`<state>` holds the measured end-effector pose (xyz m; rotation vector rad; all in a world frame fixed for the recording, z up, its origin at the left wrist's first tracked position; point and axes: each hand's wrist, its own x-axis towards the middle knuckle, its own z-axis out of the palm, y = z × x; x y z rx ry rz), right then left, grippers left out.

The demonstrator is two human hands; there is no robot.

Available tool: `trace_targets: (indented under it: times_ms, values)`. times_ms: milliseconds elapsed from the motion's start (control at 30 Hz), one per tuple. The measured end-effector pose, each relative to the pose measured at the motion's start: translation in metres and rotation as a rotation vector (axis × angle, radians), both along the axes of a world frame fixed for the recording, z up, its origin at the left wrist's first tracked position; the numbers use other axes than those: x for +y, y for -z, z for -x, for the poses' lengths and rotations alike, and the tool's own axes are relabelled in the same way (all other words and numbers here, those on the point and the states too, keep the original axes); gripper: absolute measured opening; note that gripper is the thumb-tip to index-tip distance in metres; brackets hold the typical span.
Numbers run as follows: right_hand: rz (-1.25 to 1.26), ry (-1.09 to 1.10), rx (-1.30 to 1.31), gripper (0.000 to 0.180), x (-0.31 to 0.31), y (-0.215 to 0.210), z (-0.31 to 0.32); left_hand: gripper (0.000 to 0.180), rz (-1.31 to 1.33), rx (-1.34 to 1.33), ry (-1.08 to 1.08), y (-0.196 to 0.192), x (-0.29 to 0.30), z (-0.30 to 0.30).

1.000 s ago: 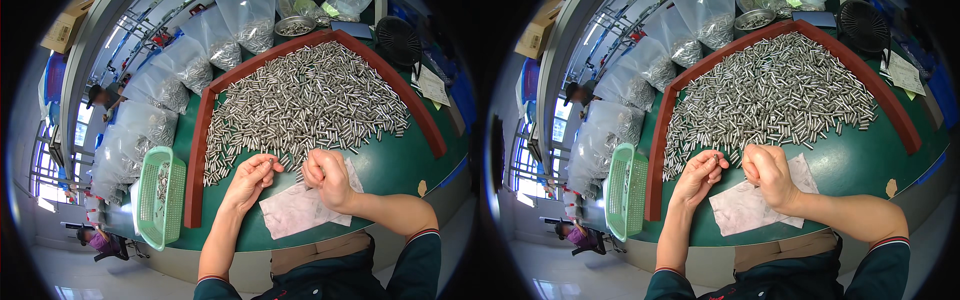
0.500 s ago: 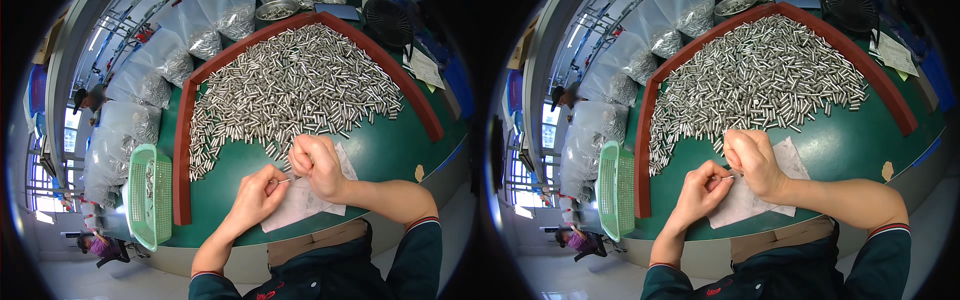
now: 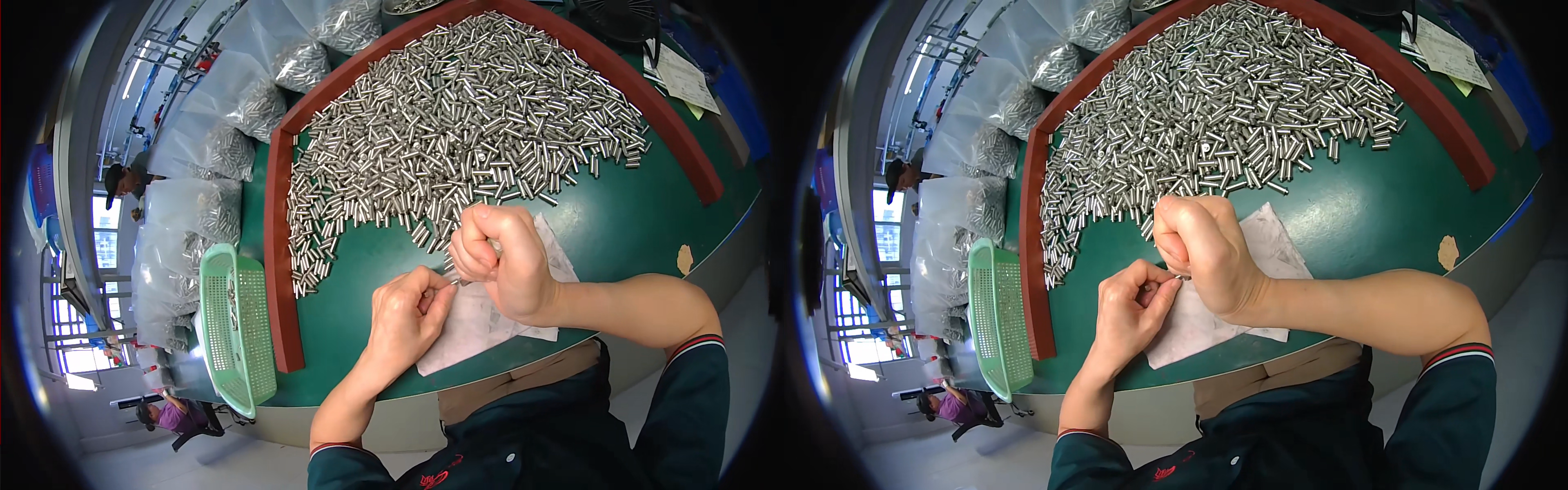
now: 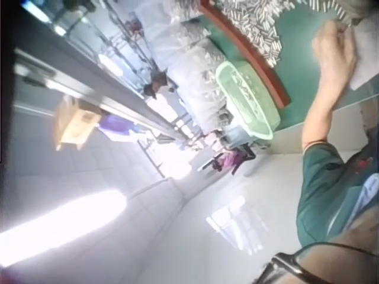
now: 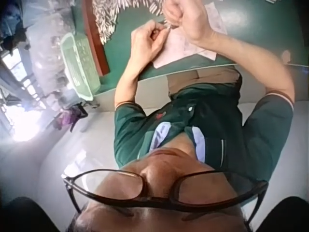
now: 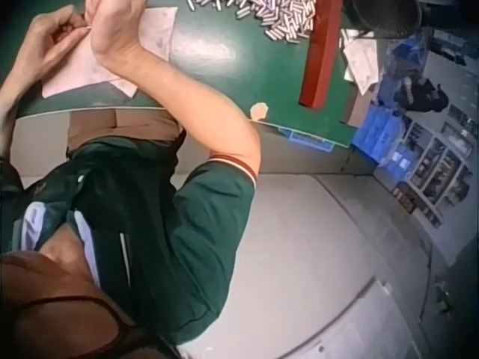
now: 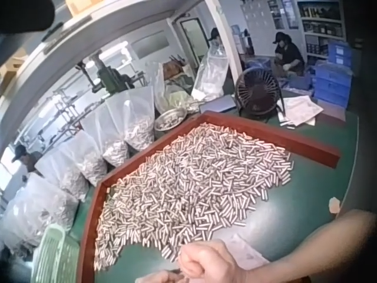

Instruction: Inspecting and wiping small metal tubes at a factory workbench before placing them in a basket.

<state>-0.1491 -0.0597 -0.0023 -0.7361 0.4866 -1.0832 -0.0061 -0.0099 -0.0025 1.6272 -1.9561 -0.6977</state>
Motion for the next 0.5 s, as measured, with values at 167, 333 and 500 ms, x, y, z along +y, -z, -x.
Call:
trace_targets:
  times_ms: [167,333,500]
  values:
    - [0.006,-0.040,-0.016,0.031,-0.0020,0.0019,0.0039,0.012,0.008,-0.007,-0.008,-0.0002,-0.0020,0.0032]
    - [0.011,-0.044,-0.007,0.031,-0.0024,0.0019,0.0022,0.012,-0.004,-0.006,-0.018,-0.0005,-0.0016,0.0016]
    - [0.033,-0.037,0.009,0.031,-0.0017,0.0023,0.0025,0.012,-0.009,0.005,-0.027,0.0003,-0.0007,0.0025]
